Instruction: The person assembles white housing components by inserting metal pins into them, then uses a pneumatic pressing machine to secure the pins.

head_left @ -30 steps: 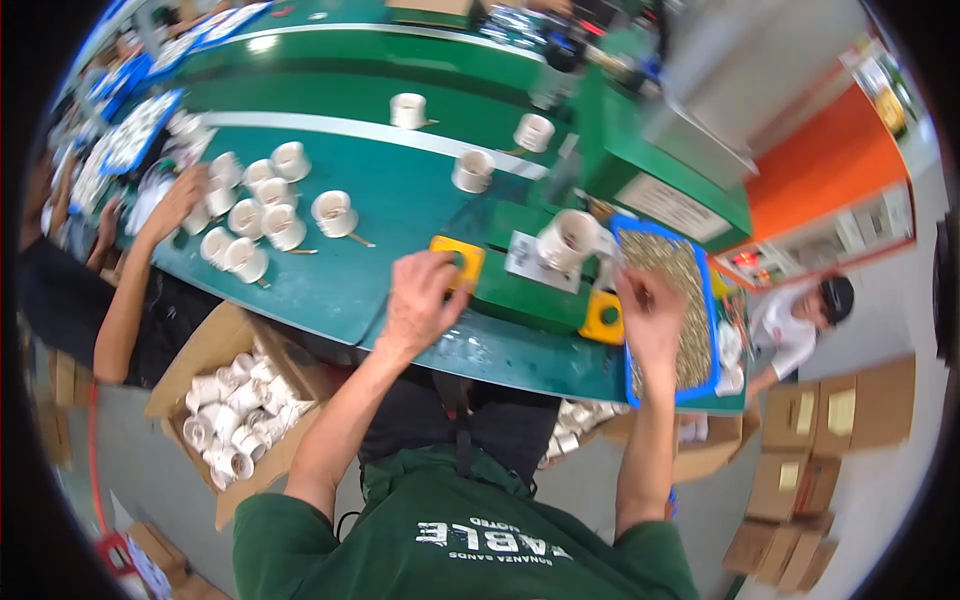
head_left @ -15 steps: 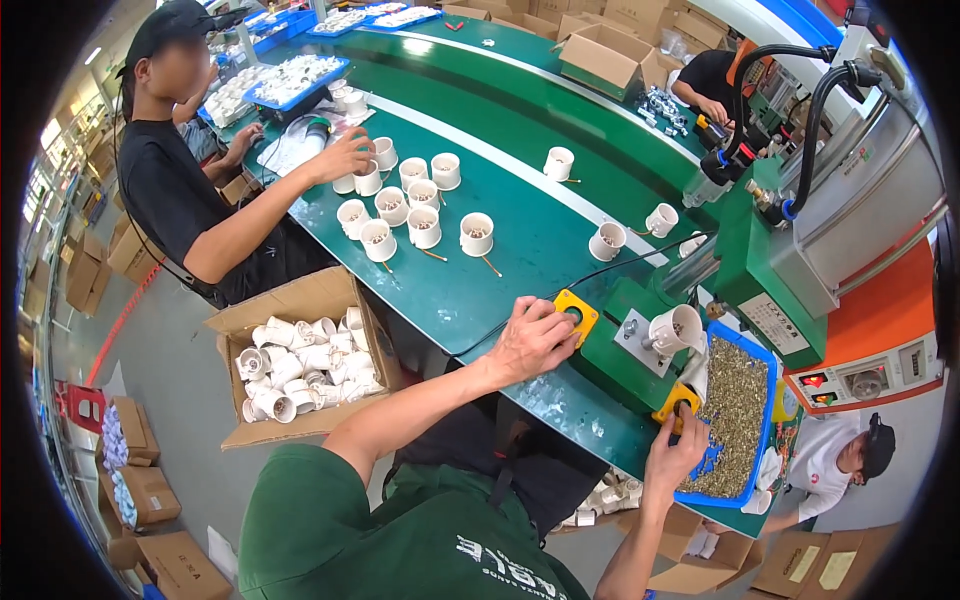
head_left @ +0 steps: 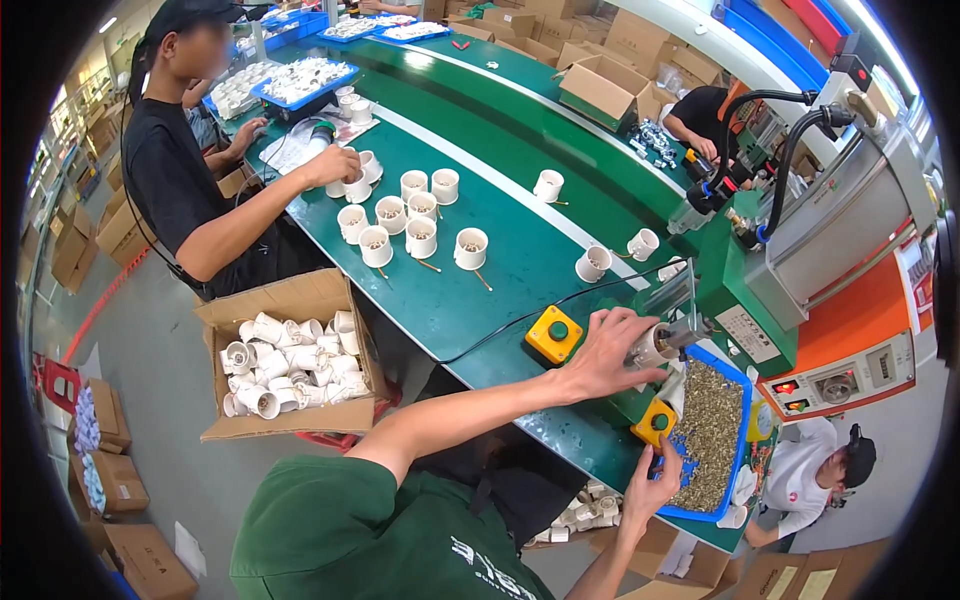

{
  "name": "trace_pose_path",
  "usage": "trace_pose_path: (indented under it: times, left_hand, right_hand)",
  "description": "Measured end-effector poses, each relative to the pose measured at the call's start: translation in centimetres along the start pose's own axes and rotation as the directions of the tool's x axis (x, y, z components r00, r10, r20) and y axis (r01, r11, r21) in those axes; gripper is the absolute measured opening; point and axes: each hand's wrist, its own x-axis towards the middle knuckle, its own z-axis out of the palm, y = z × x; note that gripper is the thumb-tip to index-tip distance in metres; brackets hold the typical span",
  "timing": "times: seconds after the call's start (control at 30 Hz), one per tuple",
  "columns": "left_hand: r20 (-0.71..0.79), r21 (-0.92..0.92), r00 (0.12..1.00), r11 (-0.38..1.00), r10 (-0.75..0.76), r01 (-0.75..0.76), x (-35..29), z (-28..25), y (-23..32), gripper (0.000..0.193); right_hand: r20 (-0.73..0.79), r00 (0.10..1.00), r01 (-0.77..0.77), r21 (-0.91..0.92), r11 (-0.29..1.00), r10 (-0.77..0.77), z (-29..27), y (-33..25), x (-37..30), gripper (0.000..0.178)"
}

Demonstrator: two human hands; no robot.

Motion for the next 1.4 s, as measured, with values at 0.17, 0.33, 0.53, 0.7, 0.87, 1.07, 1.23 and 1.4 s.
trace_pose_path:
  times: [0.17,0.33,0.53,0.7,0.87,1.07,1.23,1.4]
  left_hand:
    - [-0.028,-0.038,0.999,0.999,0.018,-0.019,0.8,0.5,-0.3,0.062]
    - [-0.060,-0.060,0.997,0.997,0.043,-0.046,1.6,1.0,0.0,0.060]
    - [-0.131,-0.064,0.991,0.998,0.017,-0.026,1.8,1.0,0.6,0.063]
    - [-0.226,-0.101,0.966,0.989,-0.129,0.109,1.6,-1.0,1.0,0.061]
    - [-0.262,0.127,0.947,0.965,-0.188,0.227,-3.7,-8.4,-1.6,0.062]
    - [-0.371,0.375,0.832,0.753,-0.412,0.541,-8.8,-17.5,-6.9,0.063]
    - [-0.325,0.390,0.809,0.710,-0.490,0.587,-10.3,-21.1,-9.8,0.063]
    - [-0.389,0.681,0.917,0.641,-0.090,0.352,-8.6,-19.5,-7.8,0.066]
  right_hand:
    - [-0.035,0.999,-0.039,0.011,0.999,0.039,-2.0,1.0,-0.5,0.023]
    - [-0.055,0.997,-0.049,-0.048,0.998,0.046,-3.8,3.3,0.0,0.022]
    - [-0.101,0.992,0.059,-0.161,0.985,-0.076,-5.4,8.7,1.2,0.018]
    - [0.021,0.992,-0.112,-0.296,0.949,0.123,-7.5,12.7,2.1,0.023]
    - [0.246,0.867,-0.354,-0.307,0.884,0.433,-8.0,13.7,1.9,0.032]
    - [0.254,0.887,-0.335,-0.223,0.916,0.386,-7.5,13.0,2.2,0.020]
    - [0.248,0.894,-0.308,-0.268,0.913,0.374,-7.2,13.4,2.3,0.012]
    - [0.181,0.906,-0.344,-0.210,0.915,0.383,-7.0,11.8,2.6,0.009]
